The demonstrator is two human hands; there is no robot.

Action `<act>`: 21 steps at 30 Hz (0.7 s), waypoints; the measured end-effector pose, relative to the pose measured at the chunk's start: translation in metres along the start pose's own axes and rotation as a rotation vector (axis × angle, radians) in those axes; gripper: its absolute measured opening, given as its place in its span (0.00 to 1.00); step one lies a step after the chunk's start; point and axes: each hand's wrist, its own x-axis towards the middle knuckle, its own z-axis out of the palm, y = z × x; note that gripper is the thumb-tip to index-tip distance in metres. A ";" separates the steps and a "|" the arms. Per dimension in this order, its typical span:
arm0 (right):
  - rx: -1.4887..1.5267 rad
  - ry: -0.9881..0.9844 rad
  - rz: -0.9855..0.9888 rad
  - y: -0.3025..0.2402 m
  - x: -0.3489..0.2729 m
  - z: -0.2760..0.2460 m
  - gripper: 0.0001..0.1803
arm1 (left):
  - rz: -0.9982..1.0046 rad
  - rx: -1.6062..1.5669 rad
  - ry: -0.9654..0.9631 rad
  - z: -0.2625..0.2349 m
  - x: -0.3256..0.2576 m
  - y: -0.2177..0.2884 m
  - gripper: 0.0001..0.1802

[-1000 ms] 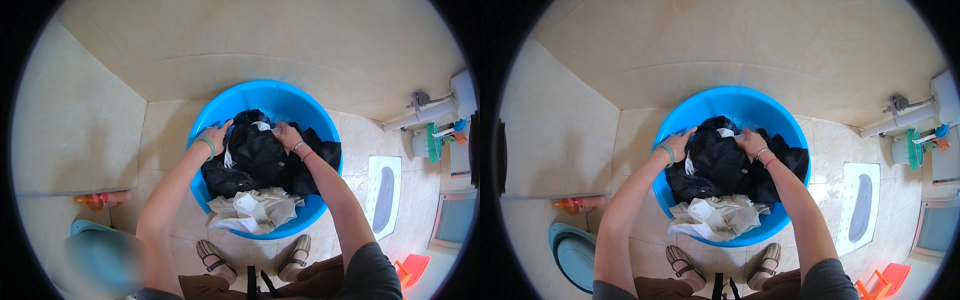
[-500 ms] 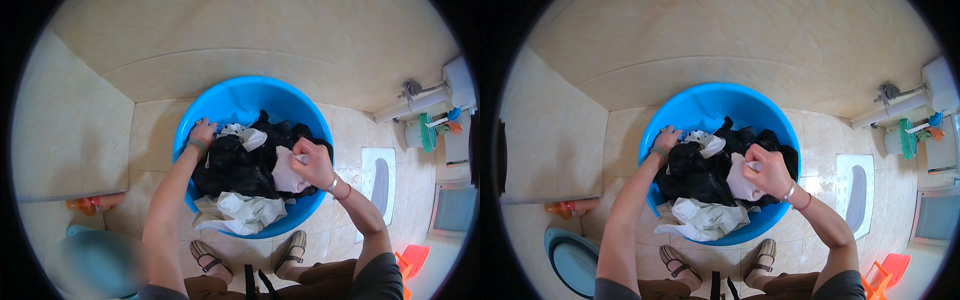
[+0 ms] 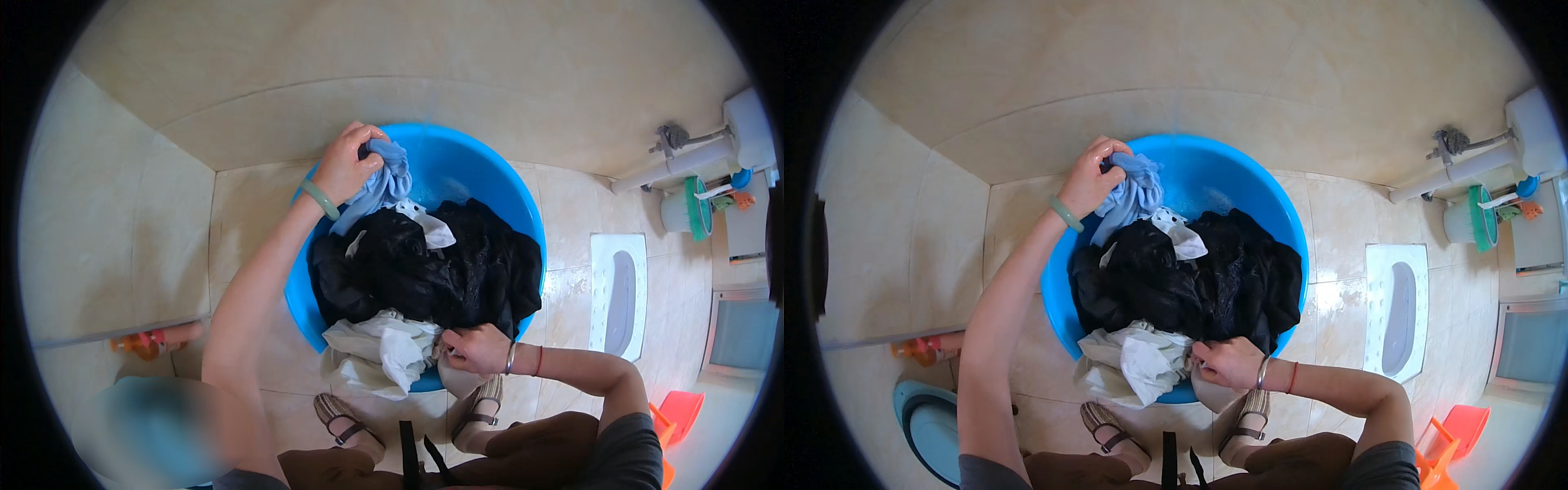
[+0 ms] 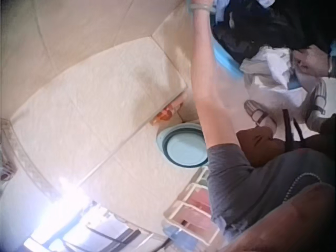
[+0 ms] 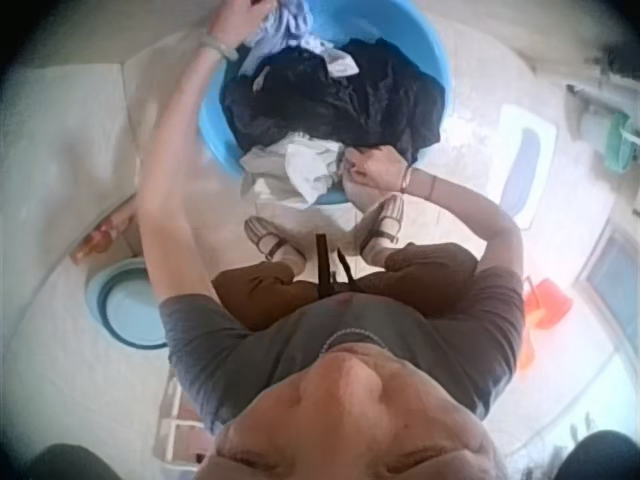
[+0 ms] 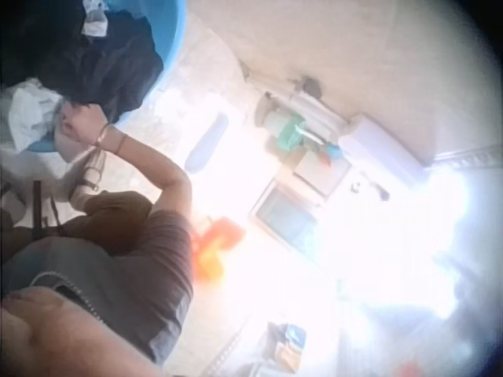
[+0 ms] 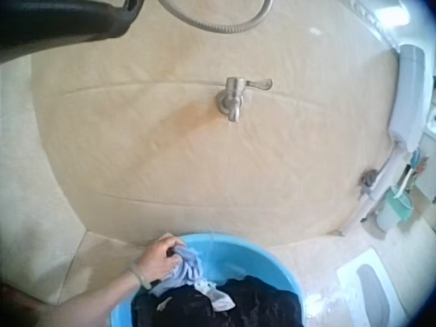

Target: The person hand-washes a pile of mixed-color clothes in a blue plastic basin filled with water. They repeatedly submerge, agitate, and squeeze the garments by hand to clean them. The task is performed in a tiled bathroom area with a running tap visible in the background.

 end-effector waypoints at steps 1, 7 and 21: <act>-0.024 -0.030 0.022 0.000 0.002 -0.004 0.15 | 0.009 -0.044 -0.024 0.000 0.002 0.006 0.10; 0.083 0.024 0.025 -0.004 0.032 -0.081 0.18 | 0.174 0.433 0.113 0.001 -0.024 -0.017 0.16; -0.219 -0.281 0.434 0.102 0.230 -0.059 0.20 | -0.152 0.497 -0.421 0.074 -0.139 0.001 0.15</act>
